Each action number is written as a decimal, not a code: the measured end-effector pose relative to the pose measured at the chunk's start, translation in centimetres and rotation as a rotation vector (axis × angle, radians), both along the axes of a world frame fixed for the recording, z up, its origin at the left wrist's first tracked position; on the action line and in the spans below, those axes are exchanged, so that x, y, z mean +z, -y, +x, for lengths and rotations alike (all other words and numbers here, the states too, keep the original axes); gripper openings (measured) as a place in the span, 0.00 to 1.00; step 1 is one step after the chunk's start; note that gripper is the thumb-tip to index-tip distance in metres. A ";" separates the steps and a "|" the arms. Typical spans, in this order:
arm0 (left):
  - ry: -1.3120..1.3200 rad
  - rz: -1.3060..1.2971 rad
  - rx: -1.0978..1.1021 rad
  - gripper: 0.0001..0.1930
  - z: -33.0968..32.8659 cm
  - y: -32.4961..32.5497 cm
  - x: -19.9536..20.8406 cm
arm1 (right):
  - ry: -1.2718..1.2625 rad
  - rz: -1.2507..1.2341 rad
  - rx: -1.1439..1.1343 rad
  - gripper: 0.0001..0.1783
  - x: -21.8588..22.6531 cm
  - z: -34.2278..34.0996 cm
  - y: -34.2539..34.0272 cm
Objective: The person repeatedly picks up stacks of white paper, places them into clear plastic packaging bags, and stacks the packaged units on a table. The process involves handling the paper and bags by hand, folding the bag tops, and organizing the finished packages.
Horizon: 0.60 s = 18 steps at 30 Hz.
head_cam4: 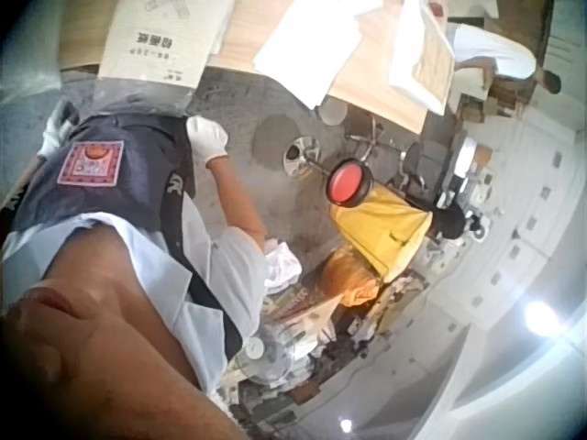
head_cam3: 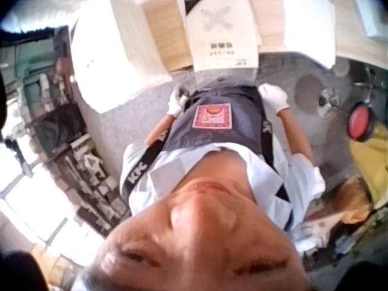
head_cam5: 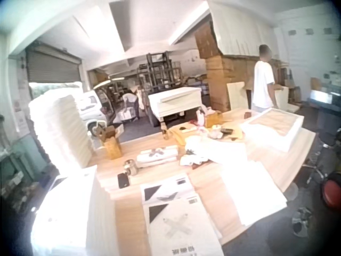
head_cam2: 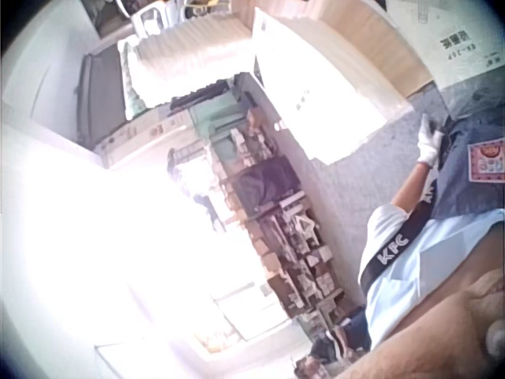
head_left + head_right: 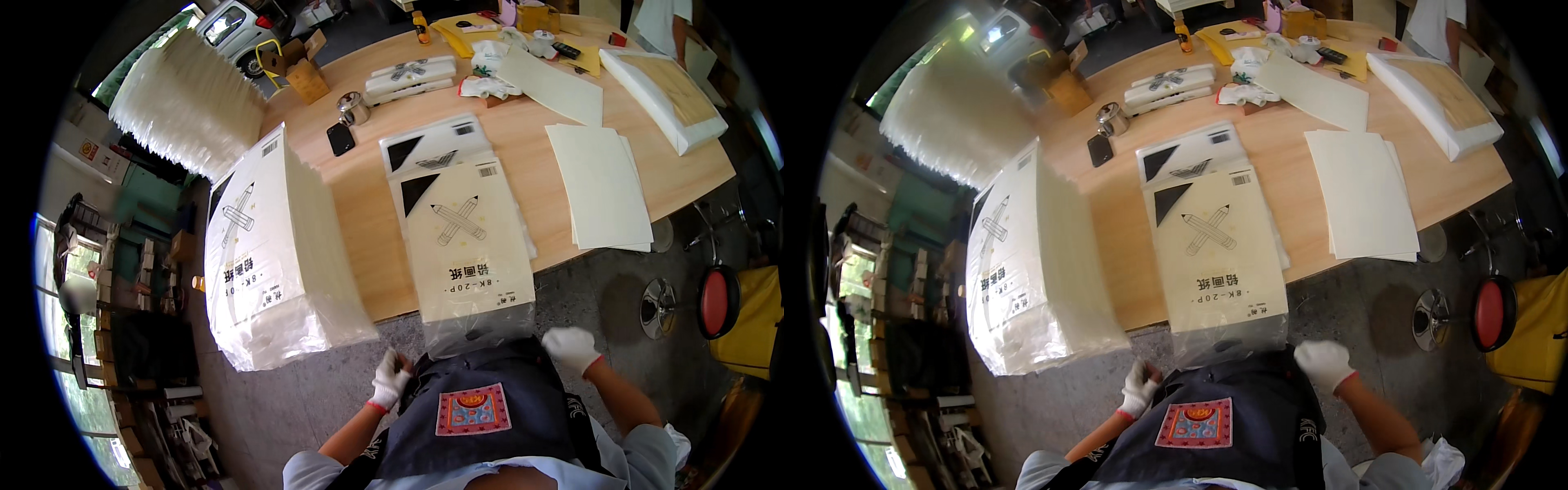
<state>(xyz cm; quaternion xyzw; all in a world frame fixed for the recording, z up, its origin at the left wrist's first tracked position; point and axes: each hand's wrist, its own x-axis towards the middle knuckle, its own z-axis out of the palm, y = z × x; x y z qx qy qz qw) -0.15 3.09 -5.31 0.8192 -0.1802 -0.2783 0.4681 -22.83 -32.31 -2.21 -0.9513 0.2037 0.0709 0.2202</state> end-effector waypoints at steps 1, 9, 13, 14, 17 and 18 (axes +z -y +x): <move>-0.174 -0.152 0.212 0.12 0.1 1.7 -0.3 | 0.090 0.012 -0.056 0.14 -1.3 0.7 0.9; 0.203 -0.206 0.020 0.07 4.1 10.8 10.9 | 0.210 1.463 -0.593 0.21 -4.6 10.7 -1.7; 0.959 -0.142 -0.013 0.07 4.3 5.7 22.3 | 0.212 1.798 -0.207 0.24 0.3 17.8 -6.3; 0.947 -0.217 0.059 0.03 5.4 3.1 23.1 | 0.215 1.742 -0.149 0.22 1.7 20.6 -7.1; 0.725 -0.656 0.593 0.07 9.8 -3.0 26.3 | 0.210 1.509 0.157 0.18 10.4 28.5 -10.2; 0.784 -0.732 0.705 0.06 12.2 -4.2 27.5 | 0.225 1.395 0.193 0.19 13.1 30.4 -11.4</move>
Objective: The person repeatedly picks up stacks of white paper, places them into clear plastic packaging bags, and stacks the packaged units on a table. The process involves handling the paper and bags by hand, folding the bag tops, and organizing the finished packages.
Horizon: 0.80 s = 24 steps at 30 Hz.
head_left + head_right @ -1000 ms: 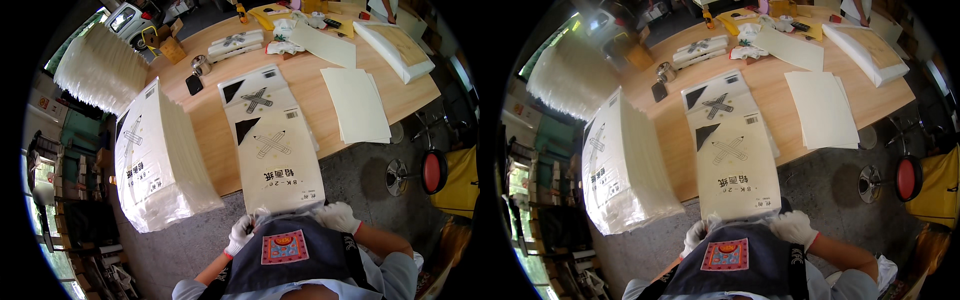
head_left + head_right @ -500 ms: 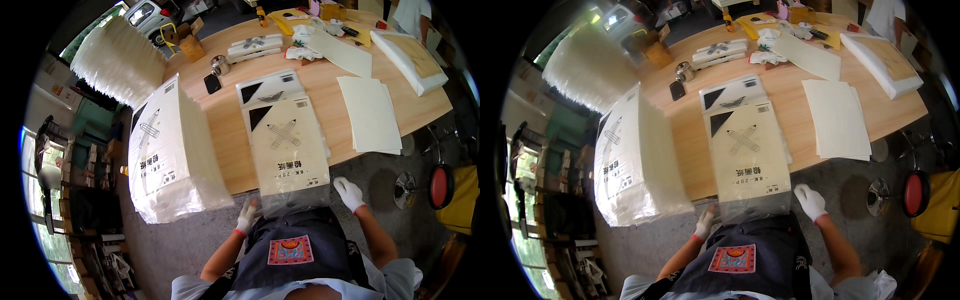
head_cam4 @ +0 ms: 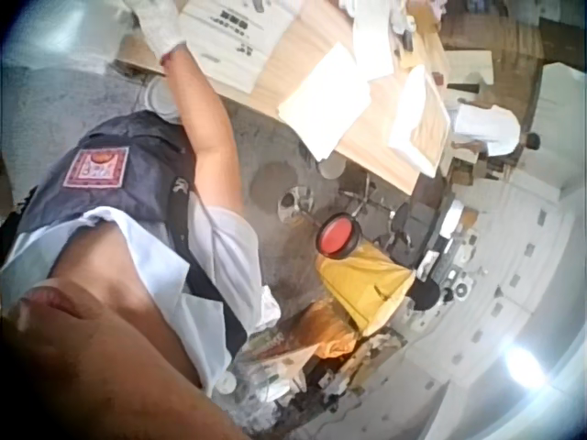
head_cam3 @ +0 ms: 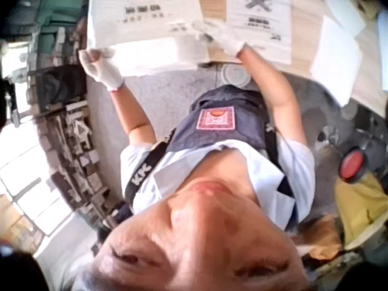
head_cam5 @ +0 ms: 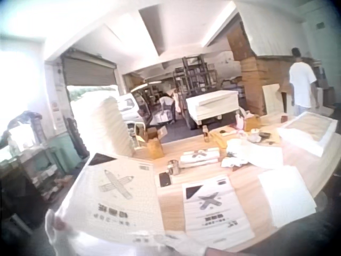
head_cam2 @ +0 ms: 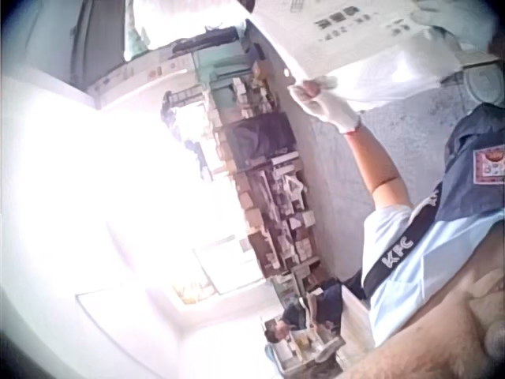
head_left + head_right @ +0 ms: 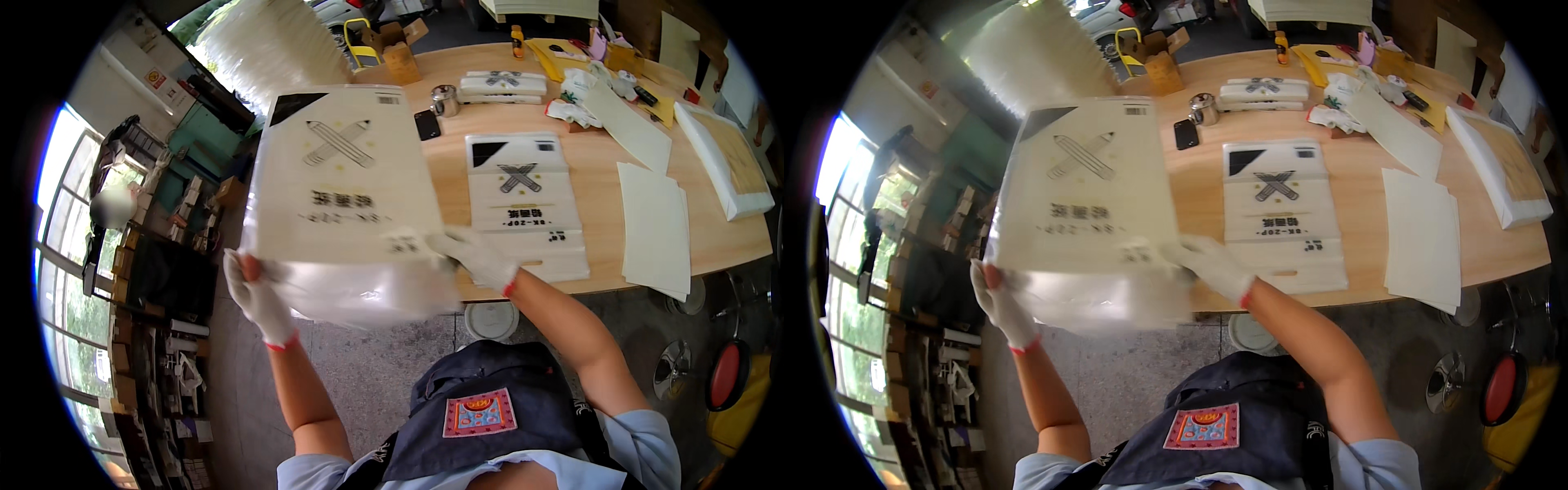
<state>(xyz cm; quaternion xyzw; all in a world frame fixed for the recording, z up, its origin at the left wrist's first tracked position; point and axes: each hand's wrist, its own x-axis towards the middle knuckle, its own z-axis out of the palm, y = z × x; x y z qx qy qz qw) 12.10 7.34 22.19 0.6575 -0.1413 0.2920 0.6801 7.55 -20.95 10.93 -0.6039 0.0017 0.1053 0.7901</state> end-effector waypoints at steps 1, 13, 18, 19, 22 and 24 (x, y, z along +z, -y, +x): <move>-0.053 -0.096 -0.020 0.08 1.9 -1.3 0.7 | 0.038 -0.109 -0.002 0.20 1.8 1.6 -1.1; -0.256 -0.095 0.182 0.16 8.4 -9.7 -13.3 | 0.489 -1.052 -0.401 0.38 2.5 10.0 -6.5; -0.103 -0.080 0.083 0.22 6.7 -8.5 -14.8 | 0.666 -1.392 -0.531 0.35 3.9 8.6 -7.5; -0.041 -0.096 0.069 0.24 6.2 -8.1 -15.1 | 0.790 -1.501 -0.627 0.35 4.2 7.6 -7.8; -0.105 0.144 0.252 0.32 6.0 -12.1 -27.2 | 1.098 -1.629 -0.280 0.27 2.8 1.8 -11.5; -0.395 0.195 0.240 0.35 2.1 -3.3 -27.8 | 1.168 -1.422 -0.245 0.23 -8.2 0.1 -10.7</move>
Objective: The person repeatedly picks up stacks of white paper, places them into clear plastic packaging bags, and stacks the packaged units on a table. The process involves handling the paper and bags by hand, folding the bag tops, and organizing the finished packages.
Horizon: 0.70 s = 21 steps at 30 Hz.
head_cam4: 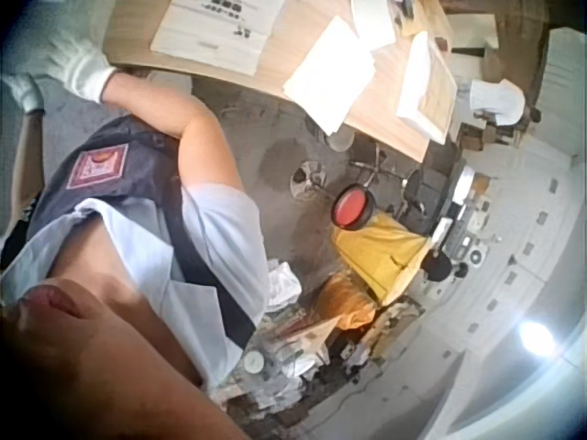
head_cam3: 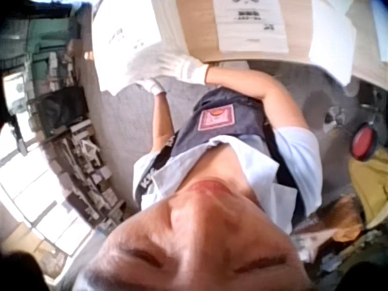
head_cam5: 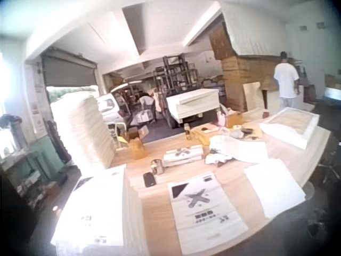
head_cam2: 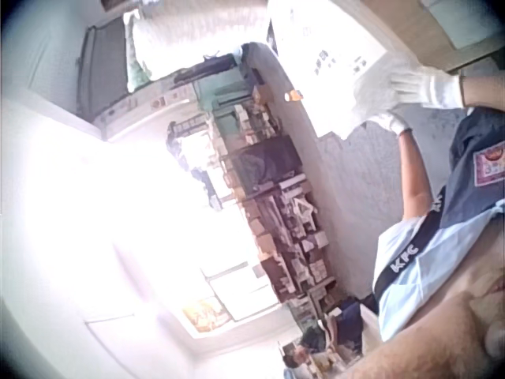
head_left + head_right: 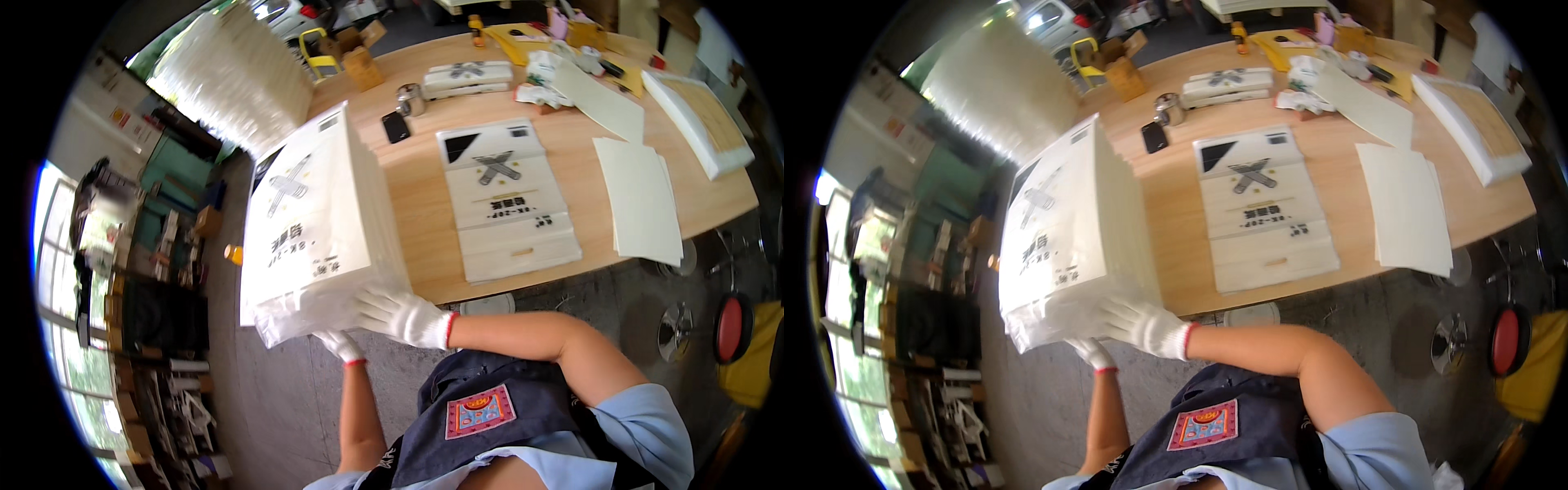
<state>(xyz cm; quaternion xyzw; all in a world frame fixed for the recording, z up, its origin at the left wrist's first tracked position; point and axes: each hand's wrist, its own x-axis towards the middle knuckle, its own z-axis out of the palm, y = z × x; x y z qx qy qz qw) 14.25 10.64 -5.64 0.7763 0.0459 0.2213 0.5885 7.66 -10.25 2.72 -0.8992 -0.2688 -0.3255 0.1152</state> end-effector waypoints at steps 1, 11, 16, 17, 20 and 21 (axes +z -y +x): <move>-0.193 -0.114 0.054 0.37 -1.6 1.0 -3.0 | -0.135 0.111 0.094 0.22 -5.5 -1.2 1.1; -0.019 0.508 -1.071 0.10 -8.1 24.5 2.1 | -1.105 0.503 -0.509 0.17 -6.5 -20.1 16.3; 0.002 0.959 -1.234 0.11 -3.3 33.3 3.5 | -0.933 0.730 -0.632 0.14 -6.0 -22.9 17.3; -0.084 1.036 -1.298 0.11 -2.5 34.0 3.0 | -0.923 0.757 -0.651 0.14 -6.1 -23.1 17.5; -0.154 0.965 -1.409 0.09 -0.9 34.5 3.0 | -0.897 0.878 -0.678 0.16 -6.1 -23.0 17.7; -0.164 0.924 -1.446 0.09 -0.7 34.3 3.1 | -0.893 0.938 -0.673 0.16 -6.0 -22.7 18.1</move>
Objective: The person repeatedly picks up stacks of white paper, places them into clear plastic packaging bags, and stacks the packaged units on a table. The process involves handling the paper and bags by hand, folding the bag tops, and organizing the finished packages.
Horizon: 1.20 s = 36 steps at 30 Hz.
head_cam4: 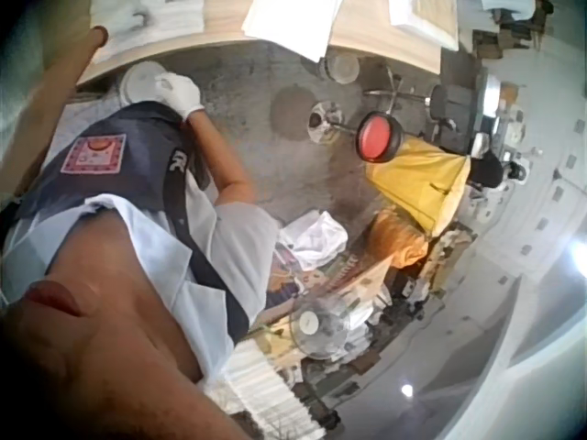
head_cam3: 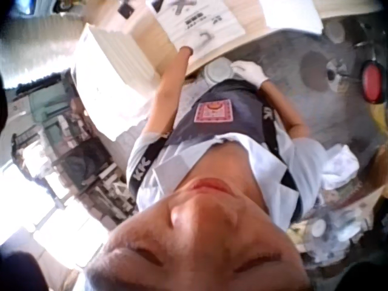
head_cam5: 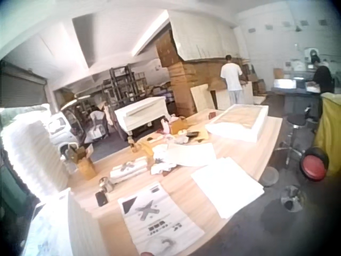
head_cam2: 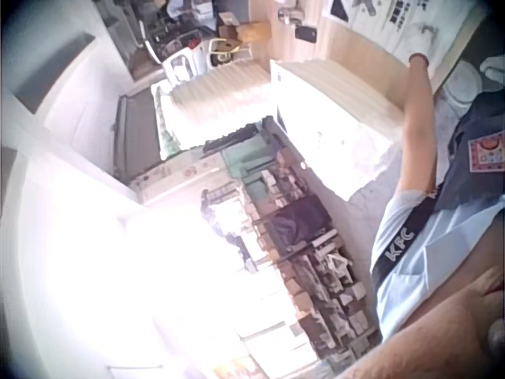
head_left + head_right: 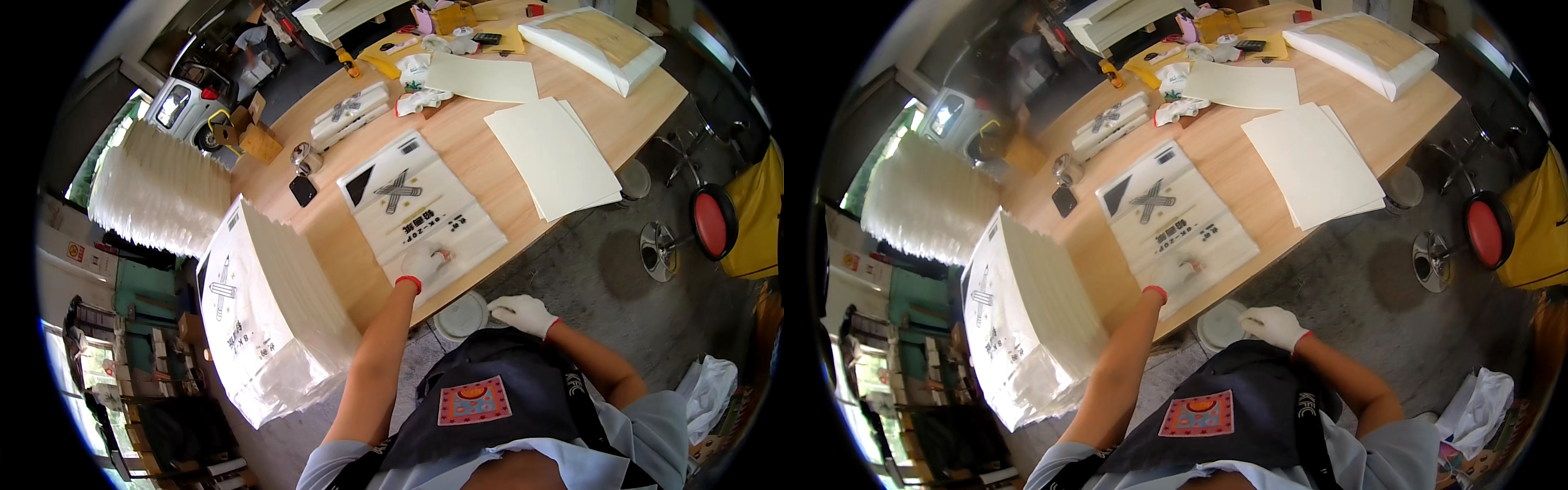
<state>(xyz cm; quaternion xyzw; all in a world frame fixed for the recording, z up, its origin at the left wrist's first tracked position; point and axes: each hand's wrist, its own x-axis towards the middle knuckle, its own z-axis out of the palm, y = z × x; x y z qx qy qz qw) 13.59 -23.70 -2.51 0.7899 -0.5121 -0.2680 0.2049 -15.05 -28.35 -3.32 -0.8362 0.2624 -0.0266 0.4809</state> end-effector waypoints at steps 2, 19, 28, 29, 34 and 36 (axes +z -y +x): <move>-0.066 -0.099 0.070 0.09 0.7 -0.6 -0.2 | 0.064 0.212 -0.058 0.22 0.3 1.7 1.1; -0.521 -0.351 0.330 0.17 -1.7 1.6 13.8 | -0.166 0.016 -0.217 0.30 5.9 9.6 7.9; -0.001 -0.600 -0.324 0.14 -14.0 -2.7 13.0 | 0.246 -0.458 0.065 0.18 10.3 14.5 3.3; -0.061 -0.503 -0.314 0.14 -14.1 -2.1 12.0 | 0.213 -0.476 0.079 0.17 10.2 13.3 3.8; 0.016 -0.526 0.058 0.13 -7.7 0.3 6.3 | 0.003 -0.553 -0.149 0.12 2.7 4.7 9.3; -0.199 -0.368 0.158 0.11 -5.8 -0.7 5.2 | 0.073 -0.969 -0.341 0.18 1.1 2.0 13.0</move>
